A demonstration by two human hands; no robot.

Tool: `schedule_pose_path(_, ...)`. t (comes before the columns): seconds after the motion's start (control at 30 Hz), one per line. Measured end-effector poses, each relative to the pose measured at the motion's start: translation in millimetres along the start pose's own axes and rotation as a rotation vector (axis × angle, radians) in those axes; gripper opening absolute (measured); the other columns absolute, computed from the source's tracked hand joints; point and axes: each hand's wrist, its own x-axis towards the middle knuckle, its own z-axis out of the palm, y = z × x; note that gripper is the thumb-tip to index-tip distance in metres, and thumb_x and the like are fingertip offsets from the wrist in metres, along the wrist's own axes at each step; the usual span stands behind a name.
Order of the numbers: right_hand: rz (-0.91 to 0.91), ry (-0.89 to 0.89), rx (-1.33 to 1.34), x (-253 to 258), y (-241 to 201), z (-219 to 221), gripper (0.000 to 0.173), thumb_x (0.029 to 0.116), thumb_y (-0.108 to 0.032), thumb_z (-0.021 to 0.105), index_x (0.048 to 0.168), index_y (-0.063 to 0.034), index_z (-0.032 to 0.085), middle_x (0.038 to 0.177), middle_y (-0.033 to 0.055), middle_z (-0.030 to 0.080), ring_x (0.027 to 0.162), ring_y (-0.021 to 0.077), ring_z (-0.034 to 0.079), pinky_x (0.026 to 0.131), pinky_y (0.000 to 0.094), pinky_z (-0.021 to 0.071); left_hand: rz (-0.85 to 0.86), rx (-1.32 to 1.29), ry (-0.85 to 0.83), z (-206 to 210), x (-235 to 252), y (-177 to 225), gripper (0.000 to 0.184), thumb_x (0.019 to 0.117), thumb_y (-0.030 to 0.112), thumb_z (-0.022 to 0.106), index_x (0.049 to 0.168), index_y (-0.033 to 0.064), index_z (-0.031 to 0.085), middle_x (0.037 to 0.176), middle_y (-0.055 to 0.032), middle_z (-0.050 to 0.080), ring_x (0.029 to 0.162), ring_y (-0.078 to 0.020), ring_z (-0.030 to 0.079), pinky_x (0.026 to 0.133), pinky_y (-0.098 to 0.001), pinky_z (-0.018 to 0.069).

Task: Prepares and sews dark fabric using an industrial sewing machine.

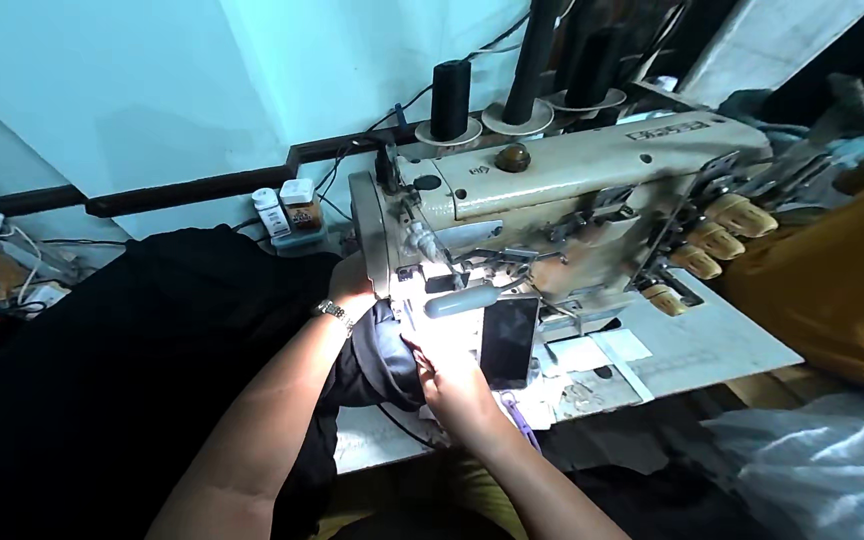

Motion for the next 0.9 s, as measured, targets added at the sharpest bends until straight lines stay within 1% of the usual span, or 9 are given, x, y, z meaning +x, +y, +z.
schedule_pose_path(0.13, -0.022, -0.011, -0.005, -12, -5, -10, 0.038, 0.0902, -0.005, 0.059, 0.124, -0.0083, 0.074, 0.096, 0.0105, 0.077, 0.084, 0.0249, 0.076, 0.074, 0.0430, 0.0620, -0.087, 0.168, -0.179, -14, -20, 42, 0.033, 0.0983, 0.008, 0.068, 0.128, -0.0057, 0.062, 0.128, -0.0225, 0.064, 0.123, -0.0267, 0.057, 0.107, -0.0416, 0.0416)
schedule_pose_path(0.23, -0.033, -0.007, -0.039, -16, -4, -10, 0.039, 0.0898, -0.006, 0.058, 0.125, -0.0096, 0.074, 0.092, 0.0090, 0.077, 0.080, 0.0236, 0.076, 0.071, 0.0410, 0.0617, 0.154, 0.333, -0.055, 1, -2, 4, 0.033, 0.0950, 0.021, 0.071, 0.117, -0.0031, 0.069, 0.116, -0.0226, 0.070, 0.114, -0.0327, 0.065, 0.100, -0.0509, 0.0482)
schedule_pose_path(0.27, -0.030, -0.007, -0.037, -15, -3, -10, 0.038, 0.0914, -0.007, 0.058, 0.125, -0.0099, 0.074, 0.095, 0.0085, 0.077, 0.083, 0.0230, 0.076, 0.073, 0.0403, 0.0620, 0.144, 0.346, -0.063, -1, -6, 8, 0.033, 0.0956, 0.020, 0.071, 0.118, -0.0040, 0.069, 0.117, -0.0239, 0.069, 0.116, -0.0341, 0.065, 0.101, -0.0514, 0.0475)
schedule_pose_path(0.33, -0.027, 0.001, -0.022, -13, -2, -8, 0.036, 0.0930, -0.007, 0.057, 0.126, -0.0092, 0.073, 0.100, 0.0091, 0.077, 0.088, 0.0233, 0.076, 0.077, 0.0412, 0.0623, -0.071, 0.262, -0.167, -14, -23, 44, 0.035, 0.1001, 0.012, 0.066, 0.129, -0.0067, 0.063, 0.131, -0.0249, 0.063, 0.127, -0.0311, 0.057, 0.109, -0.0437, 0.0406)
schedule_pose_path(0.4, -0.026, 0.014, -0.006, -12, -1, -6, 0.037, 0.0933, -0.007, 0.057, 0.126, -0.0096, 0.073, 0.101, 0.0090, 0.077, 0.089, 0.0229, 0.076, 0.078, 0.0418, 0.0623, -0.159, 0.278, -0.217, -19, -26, 56, 0.038, 0.1016, 0.011, 0.063, 0.135, -0.0075, 0.058, 0.139, -0.0255, 0.059, 0.135, -0.0324, 0.053, 0.114, -0.0433, 0.0365)
schedule_pose_path(0.5, -0.035, 0.022, -0.007, -12, 1, -4, 0.037, 0.0929, -0.007, 0.057, 0.126, -0.0098, 0.073, 0.099, 0.0087, 0.077, 0.087, 0.0224, 0.076, 0.077, 0.0408, 0.0623, 0.052, 0.322, -0.070, -4, -12, 18, 0.033, 0.0959, 0.018, 0.071, 0.120, -0.0045, 0.069, 0.120, -0.0229, 0.069, 0.118, -0.0327, 0.064, 0.103, -0.0474, 0.0469)
schedule_pose_path(0.6, -0.037, 0.010, -0.002, -13, 2, -4, 0.037, 0.0933, -0.007, 0.056, 0.127, -0.0098, 0.073, 0.102, 0.0087, 0.077, 0.090, 0.0224, 0.076, 0.079, 0.0405, 0.0620, -0.107, 0.298, -0.169, -12, -21, 42, 0.037, 0.0991, 0.012, 0.067, 0.131, -0.0059, 0.062, 0.132, -0.0245, 0.063, 0.129, -0.0333, 0.057, 0.111, -0.0461, 0.0393)
schedule_pose_path(0.8, -0.038, 0.009, -0.007, -12, 2, -4, 0.037, 0.0928, -0.006, 0.058, 0.126, -0.0097, 0.073, 0.099, 0.0082, 0.077, 0.088, 0.0214, 0.076, 0.078, 0.0392, 0.0622, -0.142, 0.329, -0.144, -7, -13, 35, 0.035, 0.0971, 0.012, 0.070, 0.128, -0.0037, 0.065, 0.126, -0.0226, 0.066, 0.122, -0.0317, 0.060, 0.106, -0.0459, 0.0435)
schedule_pose_path(0.9, -0.034, 0.005, 0.003, -14, 3, -4, 0.036, 0.0924, -0.007, 0.058, 0.125, -0.0092, 0.074, 0.098, 0.0083, 0.077, 0.087, 0.0214, 0.076, 0.077, 0.0396, 0.0625, 0.088, 0.418, -0.081, -1, -3, 9, 0.034, 0.0956, 0.020, 0.071, 0.121, -0.0022, 0.068, 0.121, -0.0229, 0.068, 0.119, -0.0352, 0.062, 0.104, -0.0523, 0.0459)
